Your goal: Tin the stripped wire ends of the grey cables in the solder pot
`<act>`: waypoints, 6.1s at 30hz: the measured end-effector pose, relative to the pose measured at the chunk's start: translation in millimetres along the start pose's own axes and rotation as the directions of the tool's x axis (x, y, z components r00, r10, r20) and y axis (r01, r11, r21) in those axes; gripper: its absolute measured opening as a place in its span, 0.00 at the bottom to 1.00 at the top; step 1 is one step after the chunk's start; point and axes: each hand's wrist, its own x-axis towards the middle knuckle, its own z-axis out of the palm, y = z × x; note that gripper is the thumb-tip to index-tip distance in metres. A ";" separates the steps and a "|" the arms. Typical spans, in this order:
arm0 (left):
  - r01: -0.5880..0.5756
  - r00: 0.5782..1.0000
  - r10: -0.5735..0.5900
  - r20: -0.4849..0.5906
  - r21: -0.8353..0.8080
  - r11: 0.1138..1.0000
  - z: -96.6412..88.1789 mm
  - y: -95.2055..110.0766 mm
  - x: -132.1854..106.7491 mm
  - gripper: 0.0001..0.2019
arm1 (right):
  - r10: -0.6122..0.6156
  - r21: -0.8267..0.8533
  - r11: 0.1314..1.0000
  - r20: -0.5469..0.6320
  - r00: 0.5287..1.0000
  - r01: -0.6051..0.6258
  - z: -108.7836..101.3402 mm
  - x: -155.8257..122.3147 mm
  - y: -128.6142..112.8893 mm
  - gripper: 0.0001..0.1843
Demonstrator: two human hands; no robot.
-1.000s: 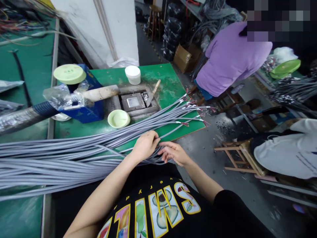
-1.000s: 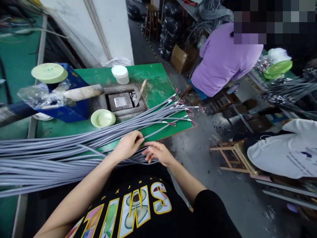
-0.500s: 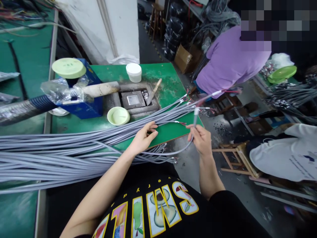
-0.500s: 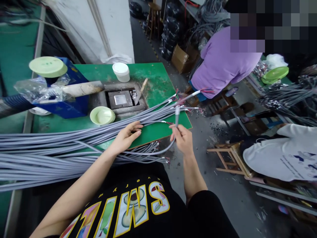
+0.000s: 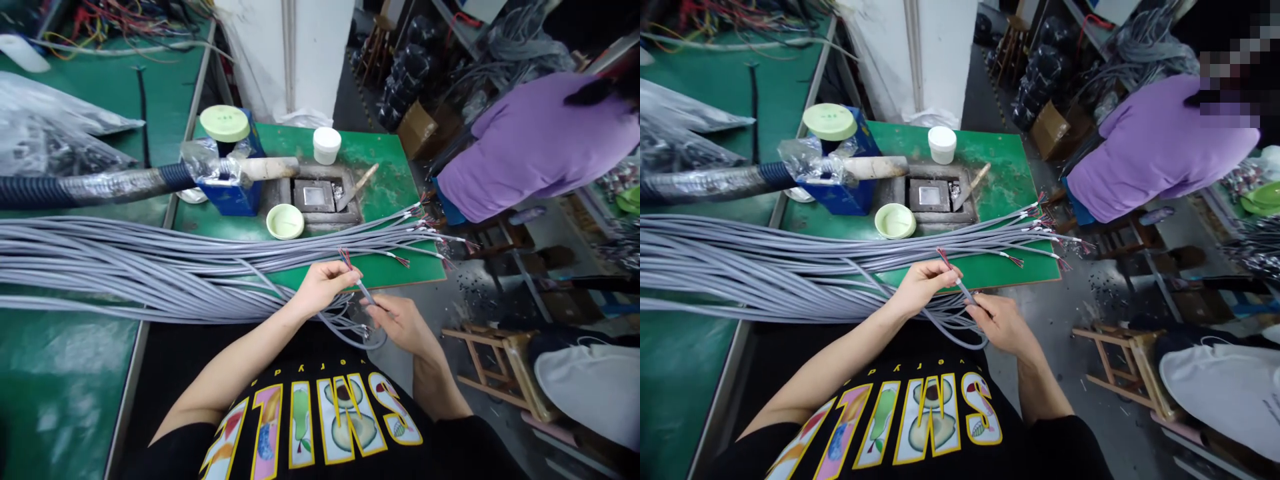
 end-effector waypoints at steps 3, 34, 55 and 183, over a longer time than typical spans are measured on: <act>-0.018 1.000 0.018 -0.005 0.021 1.000 5.1 -1.6 -1.3 0.17 | -0.044 -0.112 0.993 -0.185 0.982 0.023 8.5 12.2 -6.8 0.12; -0.610 0.610 0.792 0.011 0.645 0.460 -9.6 3.8 -9.1 0.03 | 0.074 0.558 0.829 -0.047 0.996 -0.035 25.9 40.3 2.0 0.18; -0.320 0.919 0.290 -0.268 -0.076 0.944 -13.2 -11.2 0.2 0.10 | 0.082 0.716 0.695 0.011 0.997 -0.065 23.9 43.3 0.7 0.16; -0.418 0.611 0.778 0.148 0.895 0.158 -76.9 -29.6 -35.4 0.03 | -0.145 -0.834 0.542 0.026 0.989 0.101 -7.6 278.0 -10.5 0.15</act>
